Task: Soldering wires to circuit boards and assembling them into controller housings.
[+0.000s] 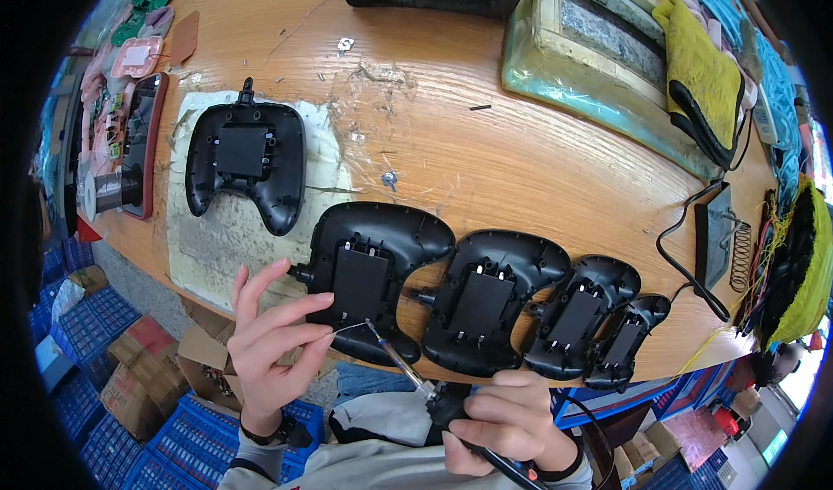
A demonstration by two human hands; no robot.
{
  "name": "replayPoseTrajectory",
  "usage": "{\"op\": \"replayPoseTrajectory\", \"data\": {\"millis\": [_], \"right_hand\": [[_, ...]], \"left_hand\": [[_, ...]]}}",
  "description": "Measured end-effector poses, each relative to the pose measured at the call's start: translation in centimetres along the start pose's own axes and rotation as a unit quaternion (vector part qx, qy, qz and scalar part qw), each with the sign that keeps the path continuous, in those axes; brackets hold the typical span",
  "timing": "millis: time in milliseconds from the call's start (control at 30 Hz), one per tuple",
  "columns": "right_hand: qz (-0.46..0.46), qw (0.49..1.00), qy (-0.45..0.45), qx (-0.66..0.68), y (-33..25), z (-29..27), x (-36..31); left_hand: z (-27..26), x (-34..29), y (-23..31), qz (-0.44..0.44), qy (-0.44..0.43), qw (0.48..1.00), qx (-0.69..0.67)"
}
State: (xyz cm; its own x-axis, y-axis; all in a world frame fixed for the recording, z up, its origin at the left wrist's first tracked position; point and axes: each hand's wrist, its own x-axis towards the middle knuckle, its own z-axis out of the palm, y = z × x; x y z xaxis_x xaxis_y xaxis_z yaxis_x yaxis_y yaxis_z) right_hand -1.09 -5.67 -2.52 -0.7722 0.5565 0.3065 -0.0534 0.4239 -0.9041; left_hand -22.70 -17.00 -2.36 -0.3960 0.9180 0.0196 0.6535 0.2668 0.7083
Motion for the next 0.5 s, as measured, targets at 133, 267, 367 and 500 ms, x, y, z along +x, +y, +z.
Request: {"op": "replayPoseTrajectory", "data": {"millis": [133,267,367,500], "right_hand": [[-0.012,1.0,-0.004,-0.02,0.04,0.12,-0.07],[-0.011,1.0,-0.007,-0.019,0.02,0.19,0.07],[-0.013,1.0,-0.005,-0.023,0.07,0.29,-0.03],[-0.017,0.999,-0.011,-0.03,-0.02,0.21,0.1]], "left_hand": [[0.02,0.01,0.02,0.002,0.001,1.0,-0.001],[-0.1,0.04,0.09,0.005,0.0,1.0,0.004],[-0.08,0.01,0.01,0.009,-0.002,1.0,0.008],[-0.08,0.05,-0.02,0.015,-0.003,1.0,0.009]]}}
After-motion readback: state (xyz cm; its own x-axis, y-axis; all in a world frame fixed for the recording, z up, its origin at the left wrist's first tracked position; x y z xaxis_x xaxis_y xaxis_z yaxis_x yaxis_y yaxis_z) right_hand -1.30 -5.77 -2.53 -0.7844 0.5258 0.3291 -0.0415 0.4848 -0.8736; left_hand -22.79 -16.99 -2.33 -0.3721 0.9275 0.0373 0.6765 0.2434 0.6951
